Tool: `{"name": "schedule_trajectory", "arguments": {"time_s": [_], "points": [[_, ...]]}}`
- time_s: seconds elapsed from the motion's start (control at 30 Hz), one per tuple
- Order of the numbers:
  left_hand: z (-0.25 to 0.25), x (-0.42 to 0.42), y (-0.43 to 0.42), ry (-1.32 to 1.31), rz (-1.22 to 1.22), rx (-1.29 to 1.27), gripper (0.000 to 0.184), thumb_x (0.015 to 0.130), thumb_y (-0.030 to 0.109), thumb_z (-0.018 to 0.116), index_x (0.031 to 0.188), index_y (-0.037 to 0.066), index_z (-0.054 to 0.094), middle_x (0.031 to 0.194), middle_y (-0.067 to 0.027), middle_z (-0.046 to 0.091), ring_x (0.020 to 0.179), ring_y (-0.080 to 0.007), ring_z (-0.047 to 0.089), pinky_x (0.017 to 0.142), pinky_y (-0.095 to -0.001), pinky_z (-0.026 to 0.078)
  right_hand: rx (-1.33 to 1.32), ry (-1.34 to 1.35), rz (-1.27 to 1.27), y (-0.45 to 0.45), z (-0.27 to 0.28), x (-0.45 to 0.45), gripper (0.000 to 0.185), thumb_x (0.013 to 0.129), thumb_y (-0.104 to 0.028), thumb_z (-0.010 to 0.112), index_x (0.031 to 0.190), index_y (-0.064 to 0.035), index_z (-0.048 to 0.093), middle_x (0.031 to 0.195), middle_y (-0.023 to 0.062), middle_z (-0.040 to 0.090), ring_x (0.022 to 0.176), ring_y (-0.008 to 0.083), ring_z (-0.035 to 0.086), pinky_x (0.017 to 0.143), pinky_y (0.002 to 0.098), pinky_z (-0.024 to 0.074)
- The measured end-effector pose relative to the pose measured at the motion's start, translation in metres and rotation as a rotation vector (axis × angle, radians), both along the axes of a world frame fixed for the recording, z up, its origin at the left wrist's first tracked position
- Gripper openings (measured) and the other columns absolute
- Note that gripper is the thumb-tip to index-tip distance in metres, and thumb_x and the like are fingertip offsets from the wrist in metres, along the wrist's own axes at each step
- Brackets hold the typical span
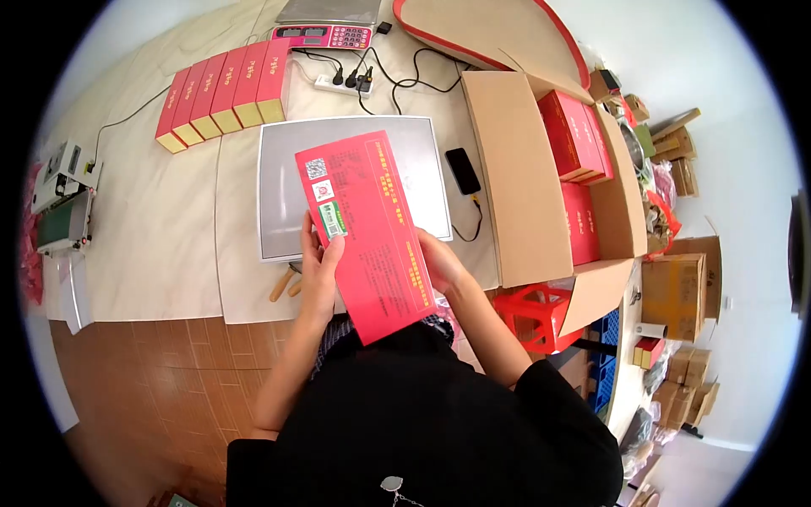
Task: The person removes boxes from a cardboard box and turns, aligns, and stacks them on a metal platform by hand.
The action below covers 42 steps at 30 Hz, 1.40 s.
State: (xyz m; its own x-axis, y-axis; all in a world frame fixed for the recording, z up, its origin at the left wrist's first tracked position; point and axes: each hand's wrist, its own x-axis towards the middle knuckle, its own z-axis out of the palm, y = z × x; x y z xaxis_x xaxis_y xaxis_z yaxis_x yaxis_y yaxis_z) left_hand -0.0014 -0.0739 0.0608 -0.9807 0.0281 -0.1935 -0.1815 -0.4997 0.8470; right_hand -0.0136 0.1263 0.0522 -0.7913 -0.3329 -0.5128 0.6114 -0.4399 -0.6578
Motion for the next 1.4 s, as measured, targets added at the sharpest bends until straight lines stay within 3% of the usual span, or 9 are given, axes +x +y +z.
{"name": "schedule_trajectory", "arguments": {"time_s": [0.17,0.37,0.6,0.73,0.9,1.07,1.13,1.2,1.4], "points": [[0.002,-0.013,-0.013,0.079,0.153,-0.191,0.081,0.092,0.022,0.060,0.148,0.000,0.006,0.137,-0.0155,0.037,0.123,-0.0217,0.043,0.102,-0.0352,0.036,0.539,0.388,-0.024,-0.017,0.025,-0.003,0.051,0.096,-0.031,0.051,0.139,-0.0041,0.043,0.127,0.0127,0.055,0.113,0.0197,0.053,0.098,0.0310,0.0395],[0.002,-0.020,-0.011,0.119,0.280,-0.274,0.087,0.089,0.022,0.063,0.147,-0.002,0.003,0.145,-0.0184,0.024,0.135,-0.0263,0.025,0.110,-0.0383,0.023,1.389,1.063,0.096,-0.073,0.041,0.005,0.114,0.054,-0.048,0.085,0.145,-0.0053,0.029,0.140,0.0298,0.031,0.123,0.0445,0.038,0.101,0.0499,0.0331],[0.009,-0.025,-0.016,0.142,0.262,-0.118,0.089,0.090,0.025,0.061,0.147,-0.003,-0.001,0.150,-0.0207,0.016,0.139,-0.0280,0.019,0.113,-0.0375,0.017,1.273,1.113,0.148,-0.067,0.053,-0.015,0.120,0.057,-0.047,0.085,0.148,-0.0052,0.021,0.138,0.0271,0.034,0.124,0.0420,0.039,0.101,0.0476,0.0348],[0.022,-0.046,-0.027,0.030,0.248,-0.101,0.062,0.090,0.025,0.061,0.137,0.000,0.029,0.129,-0.0155,0.045,0.122,-0.0202,0.044,0.101,-0.0329,0.037,0.427,0.546,0.138,-0.033,0.075,-0.048,0.072,0.098,-0.044,0.043,0.149,-0.0025,0.014,0.143,0.0235,0.039,0.129,0.0335,0.042,0.108,0.0401,0.0322],[0.029,-0.059,-0.035,-0.097,0.186,0.098,0.051,0.095,0.036,0.052,0.132,0.004,0.038,0.117,-0.0098,0.056,0.107,-0.0154,0.056,0.086,-0.0330,0.050,0.225,0.451,0.217,0.002,0.085,-0.057,0.070,0.099,-0.047,0.034,0.145,0.0046,0.024,0.132,0.0218,0.051,0.122,0.0273,0.051,0.101,0.0400,0.0403],[0.026,-0.064,-0.018,-0.014,0.317,-0.186,0.063,0.092,0.034,0.058,0.137,0.002,0.029,0.120,-0.0121,0.051,0.108,-0.0179,0.055,0.085,-0.0306,0.049,0.505,0.584,0.190,0.000,0.076,-0.052,0.070,0.094,-0.038,0.054,0.146,-0.0002,0.025,0.137,0.0214,0.046,0.118,0.0310,0.053,0.100,0.0376,0.0409],[0.021,-0.062,0.004,0.078,0.401,-0.215,0.079,0.088,0.025,0.066,0.143,0.001,0.015,0.135,-0.0144,0.037,0.121,-0.0219,0.043,0.101,-0.0352,0.037,0.912,0.984,0.230,-0.024,0.067,-0.049,0.110,0.063,-0.044,0.082,0.147,-0.0043,0.022,0.142,0.0290,0.032,0.128,0.0427,0.037,0.106,0.0473,0.0312],[0.022,-0.054,0.026,0.108,0.416,-0.291,0.083,0.086,0.021,0.067,0.144,0.001,0.011,0.135,-0.0157,0.034,0.127,-0.0229,0.036,0.105,-0.0358,0.031,1.478,1.178,0.249,-0.051,0.060,-0.036,0.115,0.056,-0.043,0.082,0.147,-0.0063,0.023,0.141,0.0328,0.026,0.129,0.0494,0.029,0.106,0.0565,0.0255],[-0.003,-0.033,0.045,0.052,0.388,-0.244,0.084,0.089,0.018,0.063,0.144,-0.001,0.003,0.138,-0.0162,0.028,0.128,-0.0242,0.032,0.108,-0.0378,0.026,1.358,1.028,0.330,-0.046,0.039,-0.068,0.114,0.057,-0.043,0.080,0.149,-0.0128,0.019,0.143,0.0319,0.021,0.128,0.0501,0.028,0.105,0.0573,0.0249]]}}
